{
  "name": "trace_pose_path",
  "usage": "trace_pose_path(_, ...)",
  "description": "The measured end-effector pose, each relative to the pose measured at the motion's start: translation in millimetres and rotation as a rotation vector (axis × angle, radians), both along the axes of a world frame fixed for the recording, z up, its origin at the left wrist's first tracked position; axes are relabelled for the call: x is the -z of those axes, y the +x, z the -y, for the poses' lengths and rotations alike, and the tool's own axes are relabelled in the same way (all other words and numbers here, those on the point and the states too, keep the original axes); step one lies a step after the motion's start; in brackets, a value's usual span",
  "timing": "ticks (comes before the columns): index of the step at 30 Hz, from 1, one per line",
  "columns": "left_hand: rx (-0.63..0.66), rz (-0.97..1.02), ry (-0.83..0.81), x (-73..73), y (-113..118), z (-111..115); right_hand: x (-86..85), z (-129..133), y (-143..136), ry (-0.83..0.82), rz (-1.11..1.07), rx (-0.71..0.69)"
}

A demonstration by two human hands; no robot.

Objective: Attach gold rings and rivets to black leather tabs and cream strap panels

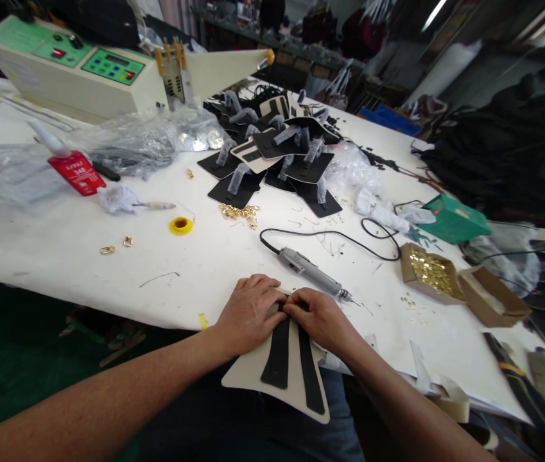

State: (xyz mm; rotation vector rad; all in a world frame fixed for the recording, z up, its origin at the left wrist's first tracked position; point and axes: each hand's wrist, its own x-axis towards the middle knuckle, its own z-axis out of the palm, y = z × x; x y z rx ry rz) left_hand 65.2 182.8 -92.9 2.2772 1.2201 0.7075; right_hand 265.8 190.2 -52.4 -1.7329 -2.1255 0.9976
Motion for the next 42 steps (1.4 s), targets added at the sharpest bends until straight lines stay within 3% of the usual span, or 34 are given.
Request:
trace_pose_path(6,-0.001,-0.005,0.018,-0.3,0.2,0.4,4.2,-2.7,2.0,-0.079,-0.060,0.150)
trace_pose_path(11,-0.007,-0.005,0.024,-0.9,0.4,1.6,1.9,-2.4,4.3,-0.130,-0.080,0.142)
trace_pose_path(20,-0.010,-0.001,0.033,-0.7,0.9,2.3,-0.1,7.5,7.8,-0.015,-0.125,0.063)
trace_pose_path(22,-0.014,0.002,0.030,-0.7,1.1,2.0,-2.7,6.6,13.4,0.086,-0.115,0.064)
trace_pose_path(27,-0.009,0.011,0.023,0.4,1.2,1.5,-5.9,-13.6,37.4,0.522,0.246,0.112)
trace_pose_path(30,-0.015,0.017,0.020,0.4,0.9,1.4,0.5,-31.9,49.0,0.447,0.460,0.053)
trace_pose_path(32,-0.017,0.017,0.015,-0.1,0.8,1.5,4.2,-39.6,53.8,0.366,0.464,0.009)
trace_pose_path(35,-0.019,0.020,0.010,-1.2,0.7,1.9,-1.1,-39.8,57.4,0.319,0.249,0.084)
trace_pose_path(40,-0.009,0.003,0.013,-2.4,0.3,1.0,-36.2,-22.9,43.5,0.067,-0.683,0.320)
trace_pose_path(42,-0.006,-0.003,0.010,-2.2,0.3,0.3,-46.6,-17.5,27.4,0.053,-0.974,0.377)
